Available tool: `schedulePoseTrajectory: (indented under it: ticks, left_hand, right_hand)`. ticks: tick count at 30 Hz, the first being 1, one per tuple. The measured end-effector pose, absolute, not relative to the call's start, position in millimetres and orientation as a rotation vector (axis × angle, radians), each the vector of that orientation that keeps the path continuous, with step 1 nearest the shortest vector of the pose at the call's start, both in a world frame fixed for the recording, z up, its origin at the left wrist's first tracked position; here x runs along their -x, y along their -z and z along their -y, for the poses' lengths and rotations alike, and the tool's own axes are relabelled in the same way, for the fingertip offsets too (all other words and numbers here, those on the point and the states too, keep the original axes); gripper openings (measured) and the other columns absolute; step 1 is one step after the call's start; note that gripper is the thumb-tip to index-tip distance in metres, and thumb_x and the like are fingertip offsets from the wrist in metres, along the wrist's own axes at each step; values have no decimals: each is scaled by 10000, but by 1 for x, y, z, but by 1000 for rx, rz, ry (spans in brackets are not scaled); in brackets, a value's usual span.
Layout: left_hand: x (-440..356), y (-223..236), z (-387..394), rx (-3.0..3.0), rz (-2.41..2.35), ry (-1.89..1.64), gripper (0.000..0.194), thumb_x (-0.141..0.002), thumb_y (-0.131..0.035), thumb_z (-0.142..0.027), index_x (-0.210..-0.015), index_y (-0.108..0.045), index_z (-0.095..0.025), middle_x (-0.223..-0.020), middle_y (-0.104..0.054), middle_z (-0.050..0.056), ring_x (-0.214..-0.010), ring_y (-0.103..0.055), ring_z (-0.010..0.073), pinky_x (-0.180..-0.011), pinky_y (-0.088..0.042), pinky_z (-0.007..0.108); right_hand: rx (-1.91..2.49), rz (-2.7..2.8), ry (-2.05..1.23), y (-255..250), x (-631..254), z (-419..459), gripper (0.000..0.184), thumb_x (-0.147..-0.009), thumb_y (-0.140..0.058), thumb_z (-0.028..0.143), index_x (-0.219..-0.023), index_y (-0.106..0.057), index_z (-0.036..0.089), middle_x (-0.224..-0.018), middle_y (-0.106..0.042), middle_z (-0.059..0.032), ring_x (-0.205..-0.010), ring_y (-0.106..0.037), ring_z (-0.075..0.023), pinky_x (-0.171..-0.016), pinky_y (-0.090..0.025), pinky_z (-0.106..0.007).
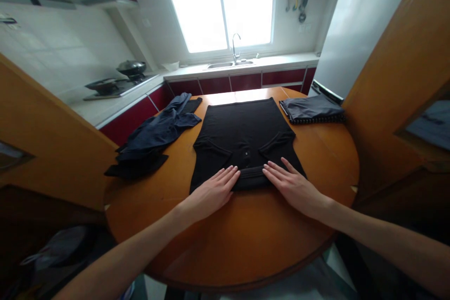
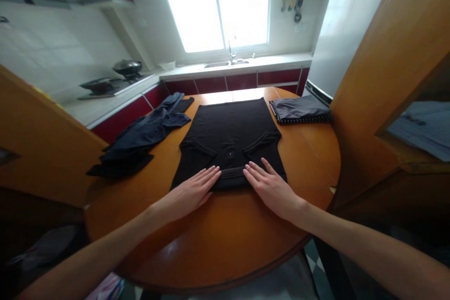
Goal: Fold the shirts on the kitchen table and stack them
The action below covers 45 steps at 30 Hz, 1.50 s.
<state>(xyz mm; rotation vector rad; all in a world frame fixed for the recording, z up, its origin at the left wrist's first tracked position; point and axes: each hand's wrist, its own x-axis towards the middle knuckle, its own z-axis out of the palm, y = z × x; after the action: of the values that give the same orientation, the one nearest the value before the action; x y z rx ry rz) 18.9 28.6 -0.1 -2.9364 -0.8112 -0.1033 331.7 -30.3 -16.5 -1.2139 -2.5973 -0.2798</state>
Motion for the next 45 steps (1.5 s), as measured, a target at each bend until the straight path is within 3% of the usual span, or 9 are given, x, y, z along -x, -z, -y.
schedulePoseTrajectory:
  ticks: [3, 7, 11, 18, 25, 30, 39, 45]
  left_hand:
    - [4, -7, -25, 2947, 836, 56, 790, -898, -357, 5, -1642, -171, -187, -1679, -268, 90, -1553, -229, 209, -1255, -282, 411]
    - [39, -16, -17, 2944, 933, 21, 843, -902, -298, 52, -1655, -98, -268, -1692, -235, 43, -1557, -212, 202, -1257, -288, 436]
    - [68, -14, -19, 2963, 933, 111, 790, -943, -310, 28, -1645, -168, -306, -1685, -258, 33, -1549, -249, 222, -1240, -331, 464]
    - [82, -6, -44, 3096, 591, 292, 640, -1005, -389, -51, -1578, -384, -336, -1615, -407, 27, -1498, -372, 228, -1230, -363, 457]
    - [80, -1, -50, 3137, 428, 380, 551, -1041, -425, -105, -1566, -419, -273, -1543, -512, 56, -1431, -477, 213, -1175, -454, 370]
    - [86, 4, -48, 3115, 477, 485, 536, -1043, -454, -121, -1565, -415, -231, -1473, -586, 83, -1333, -584, 194, -1117, -513, 329]
    - [86, -5, -16, 3120, 517, 566, 485, -1036, -470, -105, -1510, -489, -205, -1423, -629, 95, -1278, -630, 189, -1074, -539, 297]
    - [87, -24, 21, 3191, 606, 629, 497, -1033, -462, -116, -1502, -509, -273, -1325, -701, 57, -1147, -710, 175, -976, -590, 241]
  right_hand:
    - [1199, 2627, 301, 14, -353, 35, 741, -853, -362, -75, -1566, -382, 127, -1621, -391, -121, -1524, -311, -245, -1259, -243, -544]
    - [1148, 2642, 302, 16, -384, 41, 778, -875, -382, -73, -1603, -322, 196, -1655, -323, -98, -1540, -263, -237, -1251, -279, -527]
    - [1042, 2625, 237, 21, -410, 41, 736, -941, -411, -20, -1617, -291, 245, -1650, -337, -82, -1533, -282, -234, -1243, -318, -504]
    - [726, 2629, 148, 19, -429, 24, 599, -994, -458, 56, -1558, -428, 257, -1565, -486, -73, -1471, -416, -221, -1212, -391, -458]
    - [724, 2622, 142, 20, -432, 24, 506, -994, -495, 84, -1461, -565, 265, -1468, -596, -66, -1364, -554, -216, -1119, -501, -407]
    - [718, 2599, 35, 21, -433, 23, 466, -998, -508, 105, -1425, -606, 263, -1406, -649, -56, -1322, -594, -207, -1103, -521, -374]
    - [792, 2521, -258, 11, -432, 44, 403, -992, -546, 121, -1343, -669, 275, -1376, -673, -65, -1257, -644, -206, -1045, -554, -342]
    - [885, 2476, -492, -8, -435, 67, 400, -987, -553, 158, -1313, -690, 345, -1284, -727, -41, -1142, -708, -190, -963, -586, -268]
